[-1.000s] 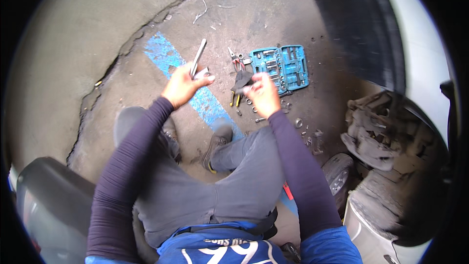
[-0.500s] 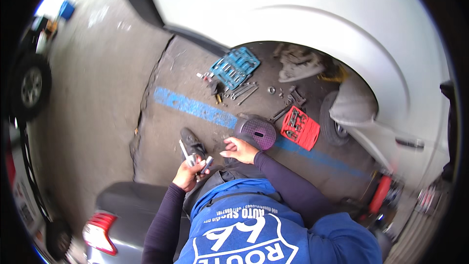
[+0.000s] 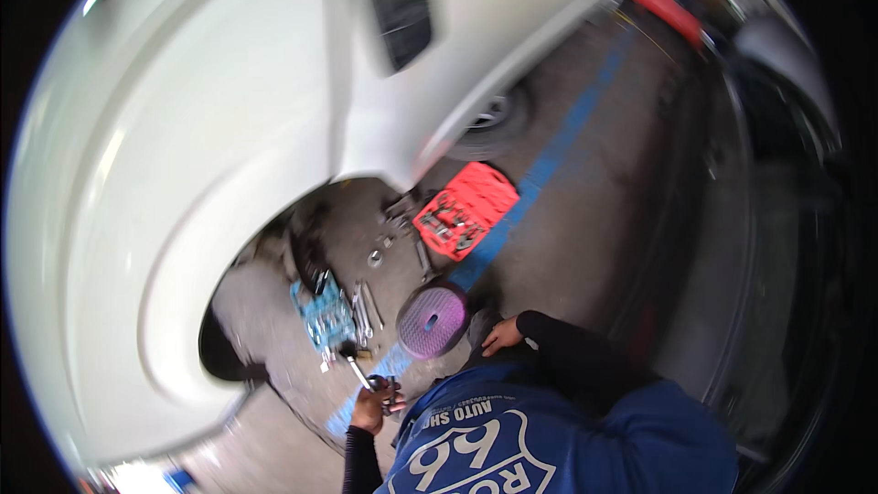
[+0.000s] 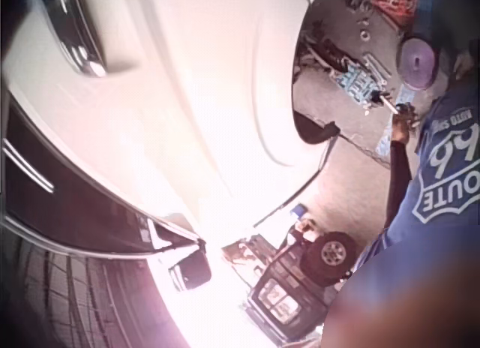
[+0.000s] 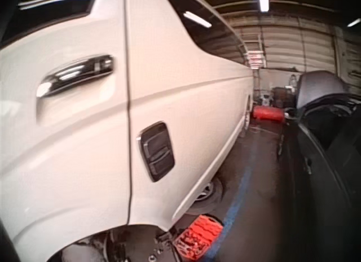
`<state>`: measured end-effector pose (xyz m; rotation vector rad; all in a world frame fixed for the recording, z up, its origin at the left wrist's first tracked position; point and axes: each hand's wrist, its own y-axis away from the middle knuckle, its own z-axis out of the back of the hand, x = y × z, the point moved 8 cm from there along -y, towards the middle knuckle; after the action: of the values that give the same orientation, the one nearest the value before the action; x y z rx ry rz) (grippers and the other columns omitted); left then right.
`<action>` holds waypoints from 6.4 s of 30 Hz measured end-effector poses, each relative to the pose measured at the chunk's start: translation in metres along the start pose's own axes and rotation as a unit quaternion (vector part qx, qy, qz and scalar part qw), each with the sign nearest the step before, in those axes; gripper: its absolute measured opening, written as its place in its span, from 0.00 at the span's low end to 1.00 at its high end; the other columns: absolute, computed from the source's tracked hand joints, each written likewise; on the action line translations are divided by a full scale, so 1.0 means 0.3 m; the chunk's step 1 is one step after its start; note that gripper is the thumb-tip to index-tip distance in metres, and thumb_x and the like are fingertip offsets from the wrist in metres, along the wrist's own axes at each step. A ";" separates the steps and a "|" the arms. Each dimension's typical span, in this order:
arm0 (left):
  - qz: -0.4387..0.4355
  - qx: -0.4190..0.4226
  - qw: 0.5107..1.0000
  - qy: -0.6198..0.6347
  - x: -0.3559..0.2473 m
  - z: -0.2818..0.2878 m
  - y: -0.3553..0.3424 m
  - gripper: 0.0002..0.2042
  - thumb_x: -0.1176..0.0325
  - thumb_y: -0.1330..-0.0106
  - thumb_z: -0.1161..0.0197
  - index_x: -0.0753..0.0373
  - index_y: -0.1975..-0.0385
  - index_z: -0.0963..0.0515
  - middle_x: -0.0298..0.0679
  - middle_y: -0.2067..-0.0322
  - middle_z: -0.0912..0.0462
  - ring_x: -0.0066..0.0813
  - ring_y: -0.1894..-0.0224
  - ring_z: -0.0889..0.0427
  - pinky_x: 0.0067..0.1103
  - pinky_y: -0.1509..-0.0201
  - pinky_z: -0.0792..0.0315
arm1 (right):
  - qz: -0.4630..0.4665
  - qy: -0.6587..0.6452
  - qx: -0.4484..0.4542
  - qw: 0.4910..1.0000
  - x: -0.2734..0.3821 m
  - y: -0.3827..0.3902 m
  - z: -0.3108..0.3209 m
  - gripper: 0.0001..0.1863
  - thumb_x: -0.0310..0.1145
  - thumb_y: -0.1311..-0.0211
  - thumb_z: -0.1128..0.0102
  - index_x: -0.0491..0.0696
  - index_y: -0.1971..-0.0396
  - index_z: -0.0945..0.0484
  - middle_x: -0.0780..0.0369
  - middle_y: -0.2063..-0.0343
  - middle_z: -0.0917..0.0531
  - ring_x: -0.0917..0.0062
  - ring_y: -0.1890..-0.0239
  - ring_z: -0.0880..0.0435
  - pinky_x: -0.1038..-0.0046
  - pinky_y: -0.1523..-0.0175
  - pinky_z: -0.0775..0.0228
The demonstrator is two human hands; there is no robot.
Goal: The person selects a socket and ratchet from a floor toolkit, then works under the hood of a grey sedan. They put on gloves, use a work light, and manipulate hoses and engine components while using the ratchet on bolts within the engine bay.
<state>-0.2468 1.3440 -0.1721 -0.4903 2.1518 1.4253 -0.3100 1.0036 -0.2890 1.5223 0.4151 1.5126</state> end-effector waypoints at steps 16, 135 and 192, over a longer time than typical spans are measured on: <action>-0.084 0.190 0.923 -0.324 -0.568 -1.731 -0.958 0.12 0.77 0.44 0.29 0.58 0.79 0.28 0.28 0.85 0.28 0.18 0.86 0.32 0.19 0.82 0.39 | -0.141 -0.555 -0.437 0.694 -0.944 0.509 -0.056 0.22 0.51 0.31 0.41 0.49 0.53 0.14 0.53 0.52 0.13 0.57 0.46 0.16 0.60 0.39 0.26; -0.042 0.872 -0.486 -0.045 1.415 -11.235 -2.934 0.14 0.70 0.36 0.38 0.60 0.50 0.20 0.46 0.55 0.19 0.52 0.49 0.21 0.40 0.44 0.26 | -0.601 -0.456 -0.392 -0.526 -7.373 6.241 2.938 0.10 0.31 0.27 0.47 0.44 0.52 0.23 0.49 0.63 0.20 0.49 0.56 0.20 0.53 0.51 0.29; -0.316 0.898 -0.306 -0.017 3.032 -11.364 -2.019 0.23 0.65 0.36 0.33 0.49 0.39 0.27 0.39 0.46 0.24 0.43 0.47 0.19 0.39 0.49 0.22 | -0.359 -0.505 0.245 -0.745 -7.994 6.257 3.373 0.23 0.28 0.43 0.33 0.43 0.47 0.25 0.51 0.49 0.23 0.53 0.41 0.26 0.54 0.35 0.35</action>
<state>-1.3729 -2.0528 -0.0677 -0.1619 -0.6364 3.6149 -0.5042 -2.1942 -0.1023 0.2762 -0.0405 2.7481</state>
